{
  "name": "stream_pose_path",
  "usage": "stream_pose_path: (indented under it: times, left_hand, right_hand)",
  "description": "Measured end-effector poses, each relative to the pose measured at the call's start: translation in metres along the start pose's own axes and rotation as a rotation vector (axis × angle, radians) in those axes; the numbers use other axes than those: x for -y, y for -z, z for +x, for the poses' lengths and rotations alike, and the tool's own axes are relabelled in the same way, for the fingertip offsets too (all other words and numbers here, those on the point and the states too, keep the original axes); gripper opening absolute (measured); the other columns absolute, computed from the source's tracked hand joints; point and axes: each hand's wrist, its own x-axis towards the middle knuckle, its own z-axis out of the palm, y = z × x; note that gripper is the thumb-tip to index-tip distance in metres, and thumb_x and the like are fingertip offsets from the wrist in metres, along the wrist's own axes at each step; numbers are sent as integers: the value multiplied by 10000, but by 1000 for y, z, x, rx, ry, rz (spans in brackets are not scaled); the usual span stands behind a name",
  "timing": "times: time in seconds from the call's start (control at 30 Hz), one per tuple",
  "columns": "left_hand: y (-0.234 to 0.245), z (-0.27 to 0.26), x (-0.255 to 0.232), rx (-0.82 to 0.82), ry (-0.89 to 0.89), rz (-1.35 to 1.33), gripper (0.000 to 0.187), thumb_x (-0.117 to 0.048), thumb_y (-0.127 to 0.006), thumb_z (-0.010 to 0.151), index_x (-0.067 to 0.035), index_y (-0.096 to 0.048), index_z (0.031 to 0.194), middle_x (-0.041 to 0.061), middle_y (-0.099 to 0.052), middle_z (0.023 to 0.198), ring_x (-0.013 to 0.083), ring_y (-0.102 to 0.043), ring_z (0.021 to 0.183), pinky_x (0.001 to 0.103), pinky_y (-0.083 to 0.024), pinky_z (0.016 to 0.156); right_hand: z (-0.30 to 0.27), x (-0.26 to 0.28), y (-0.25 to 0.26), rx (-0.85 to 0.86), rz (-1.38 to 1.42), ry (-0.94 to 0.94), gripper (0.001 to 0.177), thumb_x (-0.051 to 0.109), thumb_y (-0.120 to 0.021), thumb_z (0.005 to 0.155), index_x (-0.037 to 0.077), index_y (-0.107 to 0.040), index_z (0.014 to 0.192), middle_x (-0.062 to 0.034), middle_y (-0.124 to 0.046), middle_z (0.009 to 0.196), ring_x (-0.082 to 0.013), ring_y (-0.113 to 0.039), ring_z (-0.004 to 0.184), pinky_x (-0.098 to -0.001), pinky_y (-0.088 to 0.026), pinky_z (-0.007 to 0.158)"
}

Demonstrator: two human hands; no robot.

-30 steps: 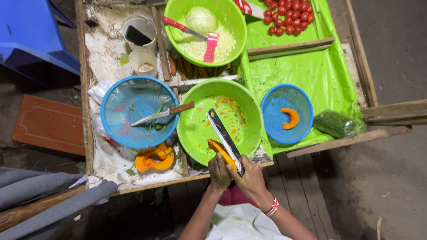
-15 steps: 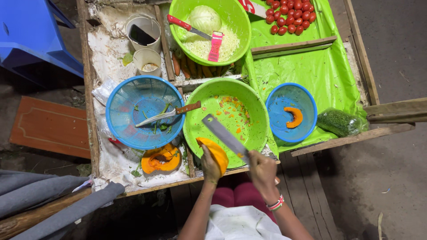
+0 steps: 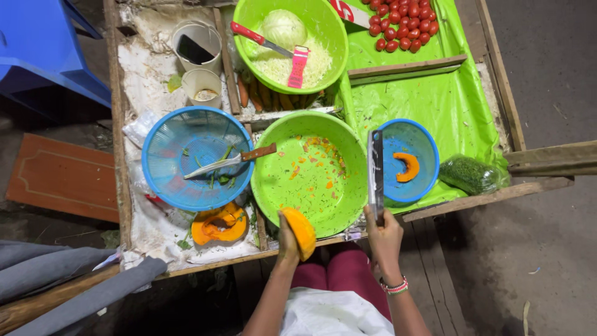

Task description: The person chops pieces of pumpkin into small bits into a bowl using a knife and moves sliced carrots into a bin.

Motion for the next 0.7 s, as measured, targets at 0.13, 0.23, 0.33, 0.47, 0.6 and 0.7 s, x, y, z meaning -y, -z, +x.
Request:
stream_pose_path:
  times: [0.13, 0.23, 0.33, 0.47, 0.6, 0.7]
  left_hand:
    - [-23, 15, 55, 37, 150, 77, 702, -678, -352, 989, -58, -608, 1196, 97, -689, 1024, 188, -700, 877, 345, -597, 806]
    - [-53, 20, 98, 104, 241, 180, 699, -675, -349, 992, -52, -627, 1143, 95, -705, 960, 178, -693, 819, 330, -585, 753]
    - [-93, 29, 143, 108, 223, 244, 673, -672, -340, 996, -72, -622, 1112, 80, -690, 904, 173, -671, 769, 322, -561, 694]
    - [-137, 44, 210, 91, 244, 294, 660, -667, -331, 1007, -73, -607, 1088, 66, -665, 883, 160, -658, 745, 313, -549, 653]
    - [-178, 90, 272, 111, 337, 342, 664, -658, -356, 1040, -47, -604, 1118, 61, -630, 863, 172, -576, 704, 340, -483, 627]
    - [-213, 112, 293, 165, -24, 608, 581, -581, -476, 1062, -30, -595, 1201, 17, -650, 1098, 147, -628, 1000, 352, -510, 891]
  right_hand:
    - [-12, -19, 13, 116, 3, -49, 343, 318, -827, 806, 11, -682, 853, -12, -622, 584, -46, -507, 518, -263, -420, 481]
    - [-9, -31, 27, 142, -83, 14, 343, 251, -889, 739, -5, -684, 835, -25, -696, 651, -41, -571, 564, -252, -483, 525]
    - [13, -48, 49, 167, -122, -50, 386, 208, -920, 694, -3, -705, 935, -64, -705, 688, -77, -521, 584, -287, -462, 524]
    - [57, -103, 89, 194, -39, -14, 377, 185, -896, 739, -14, -709, 998, -6, -744, 791, -51, -622, 685, -253, -521, 602]
    - [131, -179, 120, 406, 258, -92, 322, 182, -869, 804, -7, -725, 1021, 26, -760, 871, -34, -683, 765, -223, -555, 680]
    - [177, -231, 133, 453, 135, -359, 258, 225, -834, 861, 18, -774, 1004, -8, -627, 706, -98, -482, 530, -281, -358, 482]
